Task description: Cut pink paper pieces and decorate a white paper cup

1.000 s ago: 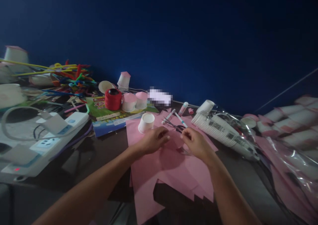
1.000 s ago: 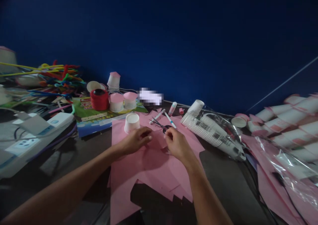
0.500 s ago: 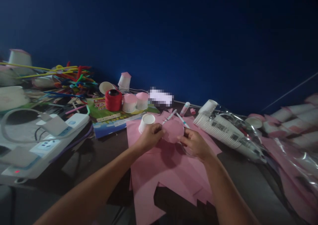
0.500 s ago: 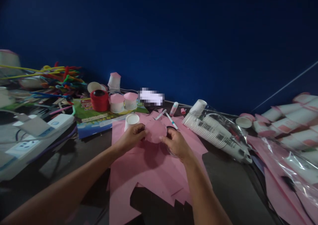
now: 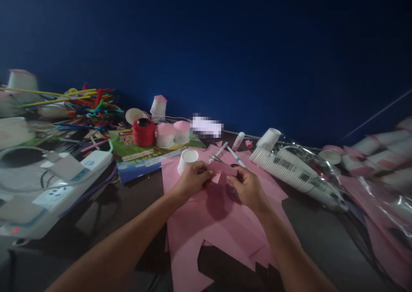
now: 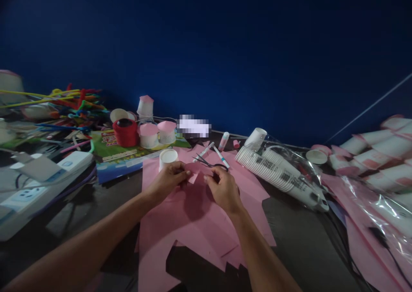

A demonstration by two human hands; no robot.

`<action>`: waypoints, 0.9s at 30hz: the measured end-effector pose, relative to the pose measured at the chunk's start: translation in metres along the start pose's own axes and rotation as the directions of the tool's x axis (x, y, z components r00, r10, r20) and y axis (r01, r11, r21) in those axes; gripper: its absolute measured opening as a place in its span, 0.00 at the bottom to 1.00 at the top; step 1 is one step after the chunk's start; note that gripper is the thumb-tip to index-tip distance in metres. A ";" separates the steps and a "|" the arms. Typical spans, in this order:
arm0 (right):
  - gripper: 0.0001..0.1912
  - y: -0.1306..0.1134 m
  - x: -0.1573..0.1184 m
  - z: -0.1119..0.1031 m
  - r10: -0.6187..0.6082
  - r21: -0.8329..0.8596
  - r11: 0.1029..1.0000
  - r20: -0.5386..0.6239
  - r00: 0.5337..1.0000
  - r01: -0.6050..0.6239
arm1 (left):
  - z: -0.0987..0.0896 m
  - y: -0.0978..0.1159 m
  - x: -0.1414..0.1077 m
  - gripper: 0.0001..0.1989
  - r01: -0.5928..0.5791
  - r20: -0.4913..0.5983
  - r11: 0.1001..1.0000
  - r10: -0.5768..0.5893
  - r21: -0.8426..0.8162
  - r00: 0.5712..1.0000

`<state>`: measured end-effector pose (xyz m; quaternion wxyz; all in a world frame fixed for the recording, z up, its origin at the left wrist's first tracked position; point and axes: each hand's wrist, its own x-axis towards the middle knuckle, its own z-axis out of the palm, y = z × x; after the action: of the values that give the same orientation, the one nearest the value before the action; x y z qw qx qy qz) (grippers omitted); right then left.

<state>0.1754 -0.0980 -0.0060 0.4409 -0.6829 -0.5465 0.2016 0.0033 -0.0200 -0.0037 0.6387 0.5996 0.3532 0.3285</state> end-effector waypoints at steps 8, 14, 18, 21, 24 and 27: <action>0.07 0.002 0.000 0.006 0.085 0.235 0.967 0.058 0.995 -0.097 | 0.006 -0.011 0.003 0.11 0.007 -0.033 1.000 -0.007 -0.004 0.999; 0.12 -0.008 -0.001 0.006 0.189 0.429 0.872 0.148 0.971 -0.236 | 0.005 -0.012 0.002 0.08 -0.053 -0.038 0.995 0.056 0.079 0.998; 0.15 -0.011 -0.001 0.006 0.233 0.507 0.804 0.209 0.950 -0.309 | 0.005 -0.009 0.001 0.07 -0.062 -0.046 0.988 0.069 0.141 0.997; 0.16 -0.011 -0.001 0.006 0.251 0.545 0.764 0.241 0.937 -0.345 | 0.005 -0.008 0.001 0.07 -0.066 -0.053 0.983 0.076 0.172 0.996; 0.17 -0.012 -0.001 0.006 0.286 0.557 0.734 0.265 0.921 -0.388 | 0.005 -0.009 0.000 0.07 -0.068 -0.058 0.984 0.079 0.164 0.995; 0.19 -0.015 -0.002 0.005 0.315 0.570 0.701 0.292 0.903 -0.429 | 0.005 -0.010 0.001 0.07 -0.071 -0.055 0.985 0.081 0.155 0.995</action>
<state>0.1627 -0.0976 0.0032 0.5417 -0.5752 -0.3353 0.5132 0.0080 -0.0227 -0.0134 0.5669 0.6495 0.3734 0.3426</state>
